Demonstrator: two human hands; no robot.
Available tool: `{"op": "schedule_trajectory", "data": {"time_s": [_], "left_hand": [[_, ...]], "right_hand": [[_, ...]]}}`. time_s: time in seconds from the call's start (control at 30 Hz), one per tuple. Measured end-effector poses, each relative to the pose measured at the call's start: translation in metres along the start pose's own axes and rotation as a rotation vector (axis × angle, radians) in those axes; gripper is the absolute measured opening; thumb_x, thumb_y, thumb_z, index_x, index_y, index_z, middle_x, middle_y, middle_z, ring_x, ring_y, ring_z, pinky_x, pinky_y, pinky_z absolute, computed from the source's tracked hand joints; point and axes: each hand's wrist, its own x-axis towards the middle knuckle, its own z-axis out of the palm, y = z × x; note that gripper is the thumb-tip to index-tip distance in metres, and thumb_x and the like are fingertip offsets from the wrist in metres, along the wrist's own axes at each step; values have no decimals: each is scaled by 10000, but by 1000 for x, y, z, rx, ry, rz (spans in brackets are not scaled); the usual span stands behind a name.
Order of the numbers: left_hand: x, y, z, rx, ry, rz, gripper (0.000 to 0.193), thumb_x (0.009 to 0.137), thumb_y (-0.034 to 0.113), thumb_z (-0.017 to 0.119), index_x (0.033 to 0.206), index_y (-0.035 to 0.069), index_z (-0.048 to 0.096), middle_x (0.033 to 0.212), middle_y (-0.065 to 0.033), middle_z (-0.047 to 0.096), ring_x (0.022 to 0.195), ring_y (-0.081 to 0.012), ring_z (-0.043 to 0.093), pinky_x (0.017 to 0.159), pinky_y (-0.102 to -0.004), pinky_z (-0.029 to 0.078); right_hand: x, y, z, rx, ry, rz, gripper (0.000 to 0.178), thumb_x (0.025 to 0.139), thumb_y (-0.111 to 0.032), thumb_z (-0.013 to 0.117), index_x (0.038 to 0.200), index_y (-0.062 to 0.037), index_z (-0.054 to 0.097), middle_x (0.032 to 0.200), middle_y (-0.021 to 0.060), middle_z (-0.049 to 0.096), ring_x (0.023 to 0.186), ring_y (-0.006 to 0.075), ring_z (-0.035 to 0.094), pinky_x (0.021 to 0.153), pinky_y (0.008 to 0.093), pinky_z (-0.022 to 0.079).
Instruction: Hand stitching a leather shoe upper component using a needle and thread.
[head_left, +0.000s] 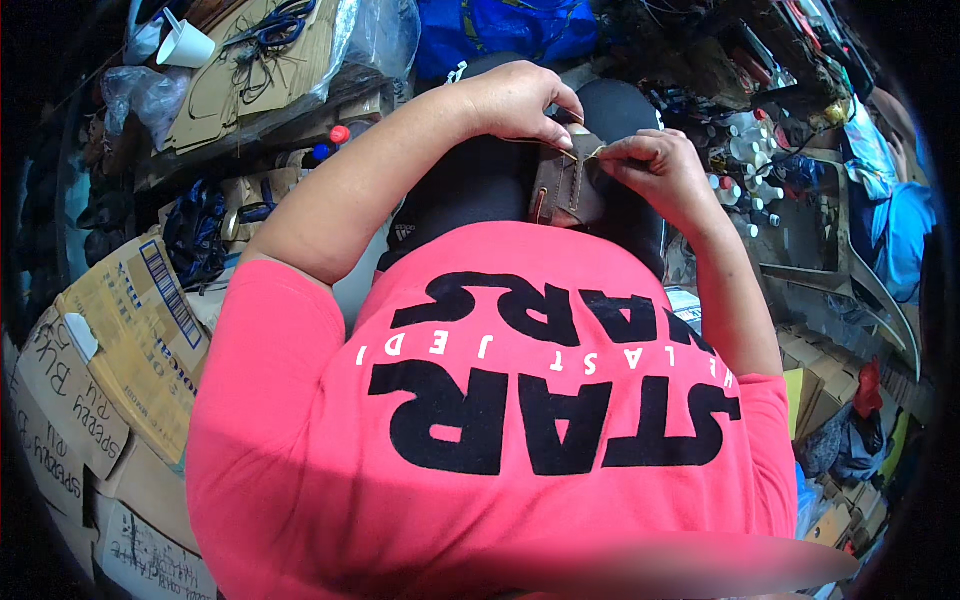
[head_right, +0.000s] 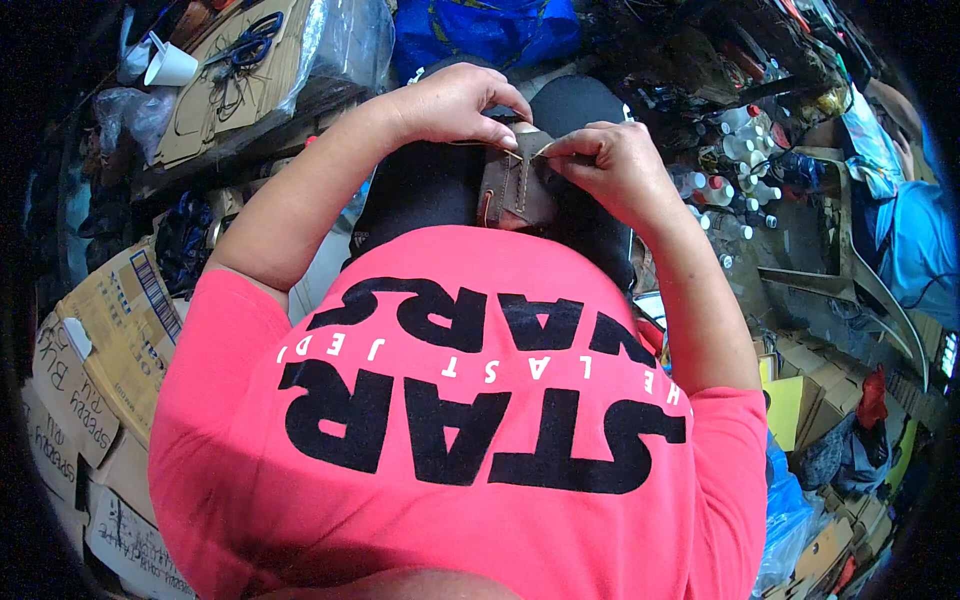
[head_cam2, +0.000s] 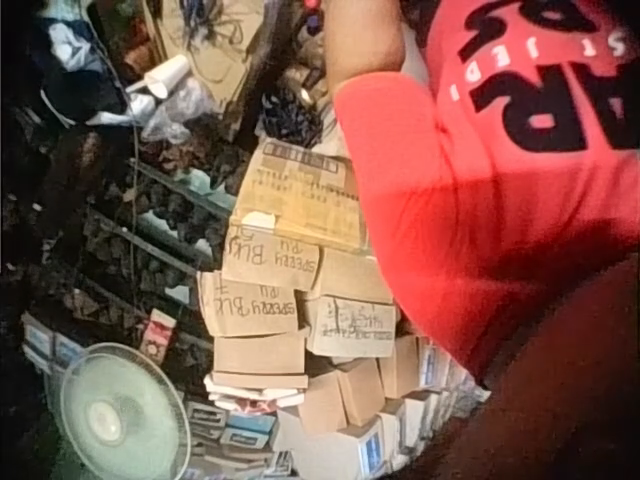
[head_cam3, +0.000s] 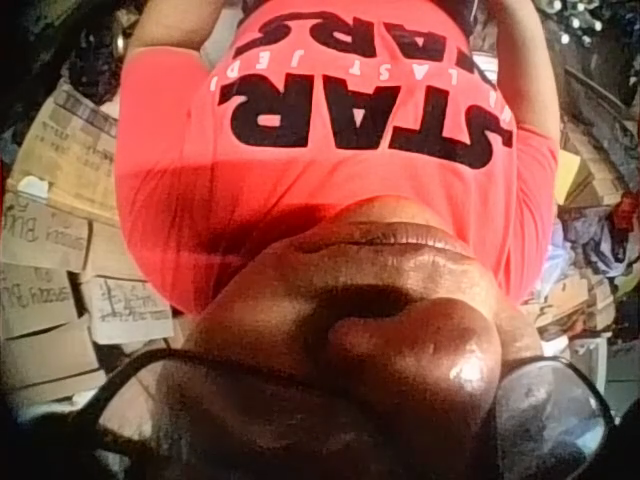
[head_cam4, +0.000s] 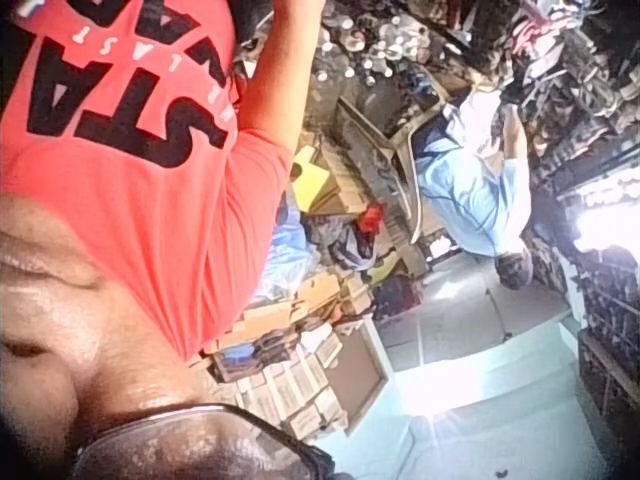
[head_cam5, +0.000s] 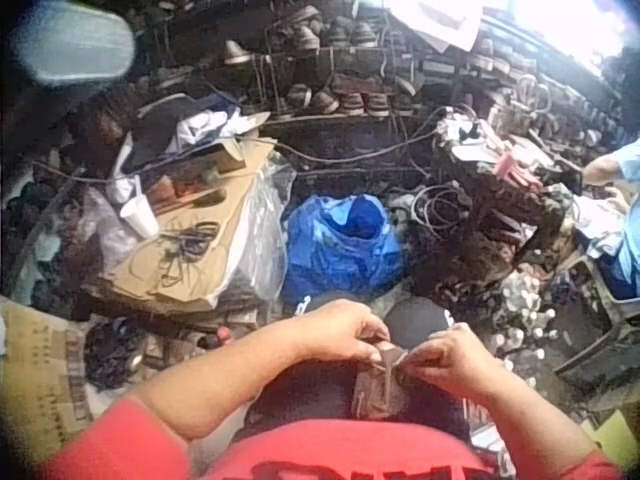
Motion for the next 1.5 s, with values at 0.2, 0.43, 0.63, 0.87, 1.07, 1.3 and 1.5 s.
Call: {"op": "schedule_trajectory", "data": {"time_s": [0.2, 0.43, 0.63, 0.87, 1.07, 1.3, 1.5], "left_hand": [[4, -5, 9, -60, 54, 74, 320, 692, 214, 778, 958, 84, 657, 900, -105, 629, 865, -274, 603, 761, -364, 474], [5, -5, 20, -144, 110, 52, 300, 676, 173, 776, 904, 66, 613, 869, -95, 587, 830, -259, 574, 745, -353, 464], [-29, 7, 32, -97, 434, 41, 277, 799, 40, 648, 1072, 87, 633, 967, -112, 541, 937, -268, 548, 804, -335, 454], [-53, 16, 27, -86, 507, 24, 213, 778, 37, 689, 964, 136, 724, 743, -49, 549, 740, -207, 550, 724, -323, 437], [-54, 14, 30, -13, 525, 64, 121, 759, 81, 724, 857, 151, 739, 698, -39, 505, 702, -204, 501, 638, -335, 400], [-53, 14, 29, 57, 520, 106, 122, 750, 78, 718, 850, 146, 731, 692, -46, 494, 707, -223, 503, 651, -346, 405], [-53, 24, 33, 113, 507, 152, 160, 744, 75, 699, 876, 159, 737, 704, -35, 508, 729, -225, 516, 702, -354, 407]], "right_hand": [[4, 33, 12, 209, -22, 28, 184, 748, -80, 739, 930, -109, 746, 752, 62, 644, 739, 170, 588, 693, 283, 478], [9, 21, 27, 220, 35, 53, 113, 733, -75, 764, 820, -37, 702, 718, 26, 605, 734, 132, 556, 678, 270, 431], [-4, 17, 26, 55, 138, -93, 138, 731, -106, 757, 857, -75, 711, 709, 32, 585, 717, 183, 548, 662, 313, 416], [1, 23, 18, 119, 23, -54, 194, 763, -66, 707, 932, -157, 733, 741, 22, 571, 771, 202, 538, 714, 328, 421], [6, 31, 17, 170, -35, -1, 229, 777, -15, 672, 940, -164, 732, 815, 21, 583, 829, 190, 549, 777, 309, 442], [6, 30, 16, 167, -50, 25, 237, 776, -7, 670, 942, -163, 736, 823, 14, 584, 844, 177, 545, 780, 296, 444], [4, 40, 19, 221, -65, 11, 219, 769, -56, 710, 953, -166, 753, 748, -2, 585, 779, 154, 540, 756, 286, 438]]}}
